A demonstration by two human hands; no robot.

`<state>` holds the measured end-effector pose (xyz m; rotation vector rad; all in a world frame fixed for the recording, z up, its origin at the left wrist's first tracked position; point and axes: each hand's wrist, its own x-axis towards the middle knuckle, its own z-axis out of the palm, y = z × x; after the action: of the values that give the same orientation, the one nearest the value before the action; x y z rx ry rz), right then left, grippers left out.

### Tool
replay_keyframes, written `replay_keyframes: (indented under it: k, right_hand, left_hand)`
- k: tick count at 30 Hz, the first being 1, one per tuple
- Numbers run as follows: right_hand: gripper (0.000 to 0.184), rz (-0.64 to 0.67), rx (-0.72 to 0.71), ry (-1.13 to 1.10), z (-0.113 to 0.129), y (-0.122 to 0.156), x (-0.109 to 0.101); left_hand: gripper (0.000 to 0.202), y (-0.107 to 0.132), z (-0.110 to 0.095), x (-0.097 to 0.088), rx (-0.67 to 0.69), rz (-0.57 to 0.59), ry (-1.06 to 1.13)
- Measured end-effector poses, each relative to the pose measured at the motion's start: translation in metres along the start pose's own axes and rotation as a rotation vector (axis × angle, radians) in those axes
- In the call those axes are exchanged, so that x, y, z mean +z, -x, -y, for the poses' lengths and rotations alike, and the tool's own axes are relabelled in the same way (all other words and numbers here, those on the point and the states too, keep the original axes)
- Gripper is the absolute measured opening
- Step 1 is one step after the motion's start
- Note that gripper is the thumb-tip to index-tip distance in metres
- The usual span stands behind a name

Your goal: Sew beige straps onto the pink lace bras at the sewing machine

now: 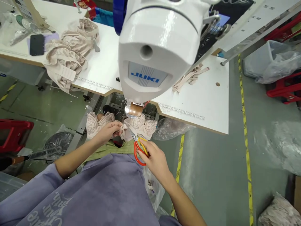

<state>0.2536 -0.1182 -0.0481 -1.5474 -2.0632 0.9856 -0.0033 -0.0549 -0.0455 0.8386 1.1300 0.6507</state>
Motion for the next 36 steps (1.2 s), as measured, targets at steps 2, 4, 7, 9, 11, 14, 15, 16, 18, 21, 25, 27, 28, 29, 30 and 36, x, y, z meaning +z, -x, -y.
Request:
replay_keyframes:
  k: [2,4,7,9,11,14,15,16,18,21,25,27,28,29,30,36]
  right_hand:
    - [0.036,-0.041,0.04,-0.068,-0.003,0.005,0.002]
    - [0.043,-0.046,0.041,-0.132,-0.004,0.007,0.005]
    - [0.047,-0.002,0.031,-0.174,-0.001,0.003,0.011]
    - [0.046,0.019,0.039,-0.169,0.004,-0.002,0.015]
    - [0.046,0.032,0.05,-0.159,0.008,-0.007,0.017]
    - [0.045,0.04,0.057,-0.145,0.013,-0.015,0.019]
    - [0.045,0.04,0.055,-0.141,0.014,-0.018,0.019]
    - [0.045,0.04,0.055,-0.138,0.015,-0.02,0.019]
    - [0.043,0.04,0.065,-0.127,0.018,-0.025,0.019]
    - [0.04,0.062,0.094,-0.125,0.02,-0.029,0.017]
    - [0.04,0.085,0.109,-0.165,0.019,-0.029,0.012]
    - [0.039,0.085,0.104,-0.179,0.018,-0.028,0.011]
    - [0.038,0.084,0.103,-0.18,0.017,-0.028,0.01]
    - [0.038,0.084,0.105,-0.176,0.016,-0.027,0.01]
    - [0.037,0.084,0.111,-0.171,0.015,-0.026,0.01]
    - [0.042,0.031,0.236,-0.181,-0.001,-0.01,-0.01]
  left_hand:
    - [0.026,0.0,0.001,-0.002,-0.023,0.005,0.085]
    - [0.034,0.0,0.003,-0.003,-0.038,0.005,0.158]
    - [0.039,0.0,0.007,-0.005,-0.025,0.006,0.196]
    - [0.04,0.001,0.008,-0.006,0.006,-0.008,0.171]
    - [0.041,0.003,0.007,-0.007,0.042,-0.038,0.122]
    - [0.039,0.004,0.007,-0.006,0.102,-0.075,0.027]
    - [0.038,0.003,0.007,-0.006,0.125,-0.085,-0.007]
    - [0.037,0.003,0.007,-0.006,0.145,-0.091,-0.042]
    - [0.034,0.002,0.008,-0.006,0.174,-0.101,-0.116]
    - [0.032,0.002,0.008,-0.008,0.194,-0.117,-0.198]
    - [0.034,0.002,0.01,-0.011,0.208,-0.126,-0.232]
    - [0.036,0.002,0.012,-0.011,0.214,-0.13,-0.242]
    - [0.036,0.001,0.013,-0.011,0.217,-0.135,-0.245]
    - [0.036,0.001,0.014,-0.01,0.219,-0.141,-0.244]
    - [0.036,0.001,0.014,-0.009,0.22,-0.151,-0.239]
    - [0.031,0.001,0.014,-0.005,0.128,-0.139,0.137]
